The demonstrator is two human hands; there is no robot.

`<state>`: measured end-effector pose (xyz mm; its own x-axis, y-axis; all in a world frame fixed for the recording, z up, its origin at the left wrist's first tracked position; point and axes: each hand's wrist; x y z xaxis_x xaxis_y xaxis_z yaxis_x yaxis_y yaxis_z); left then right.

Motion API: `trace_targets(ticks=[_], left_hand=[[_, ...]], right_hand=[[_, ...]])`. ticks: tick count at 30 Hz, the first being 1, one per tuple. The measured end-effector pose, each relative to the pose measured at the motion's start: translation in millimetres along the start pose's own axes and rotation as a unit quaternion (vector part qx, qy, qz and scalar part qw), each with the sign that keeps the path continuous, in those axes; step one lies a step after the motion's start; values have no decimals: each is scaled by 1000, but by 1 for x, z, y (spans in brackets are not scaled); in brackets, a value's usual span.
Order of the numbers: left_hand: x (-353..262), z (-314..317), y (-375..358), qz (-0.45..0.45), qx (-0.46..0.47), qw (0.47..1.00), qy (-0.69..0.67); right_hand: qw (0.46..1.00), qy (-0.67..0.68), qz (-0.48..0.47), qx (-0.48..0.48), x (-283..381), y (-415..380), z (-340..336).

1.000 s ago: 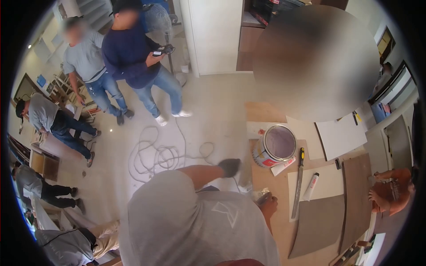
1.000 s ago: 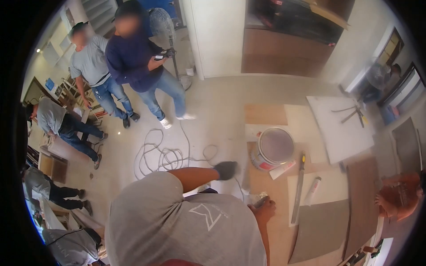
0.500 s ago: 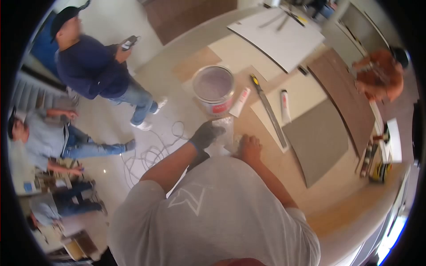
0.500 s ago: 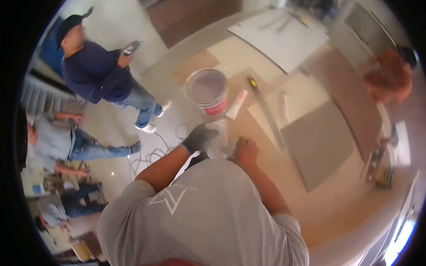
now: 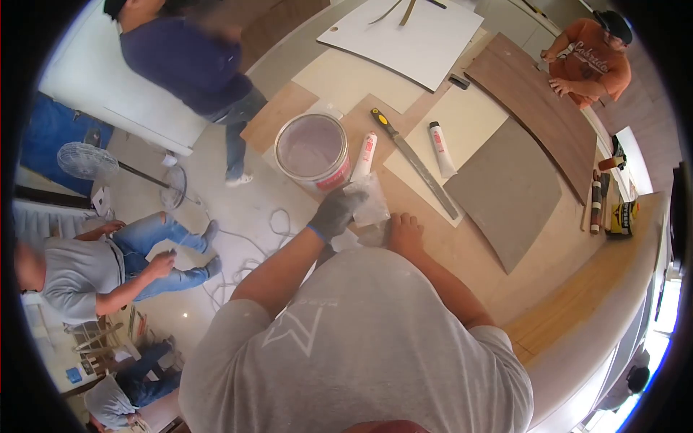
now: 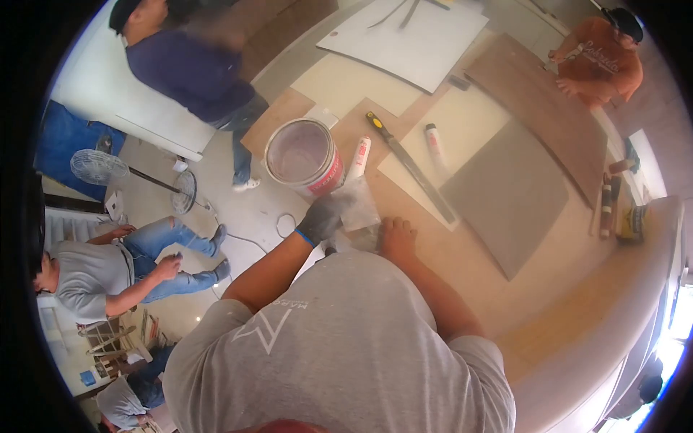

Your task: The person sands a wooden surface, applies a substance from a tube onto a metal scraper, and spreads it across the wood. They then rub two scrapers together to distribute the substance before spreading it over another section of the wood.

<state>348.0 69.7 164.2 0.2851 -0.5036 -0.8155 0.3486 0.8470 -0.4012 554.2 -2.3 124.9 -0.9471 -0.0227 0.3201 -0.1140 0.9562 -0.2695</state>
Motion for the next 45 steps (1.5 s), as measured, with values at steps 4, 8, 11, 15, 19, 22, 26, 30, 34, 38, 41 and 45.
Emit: trace_targets(ticks=[4,8,11,15,19,22,26,30,34,38,41,45], left_hand=[[-17,6,-5,22,-2,974,225],[35,-35,5,140,-15,937,319],[40,-31,-4,109,-41,976,185],[88,-80,0,122,-56,946,294],[104,-94,-3,146,-80,953,254],[73,-61,-13,80,-112,988,69],[102,-88,3,209,-112,925,297],[78,-43,-4,21,-90,996,21],[47,6,-8,-60,-32,997,23],[71,0,30,51,84,985,143],[55,15,35,70,108,977,167],[12,53,16,17,125,979,158]], right_hand=[[999,-14,-8,41,1,4,-8],[1000,-12,-26,1,-6,2,12],[997,-26,-62,26,-6,0,11],[997,-4,-75,15,-7,-2,12],[993,74,-84,37,-10,-9,-13],[985,109,-108,73,-19,-11,-41],[991,93,-90,34,-31,-15,-36],[985,161,60,-7,-40,-13,-54],[965,253,8,-69,-43,-10,-42],[928,364,-69,-40,-8,-17,-46],[939,322,-98,-68,-16,2,-39],[864,500,54,-16,-18,-6,-78]])
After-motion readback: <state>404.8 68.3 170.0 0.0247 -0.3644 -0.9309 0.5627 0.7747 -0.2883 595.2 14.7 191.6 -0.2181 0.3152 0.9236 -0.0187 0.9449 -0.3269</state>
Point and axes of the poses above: each hand's wrist, its own y-axis towards the middle knuckle, its own z-axis out of the palm, x = y × z
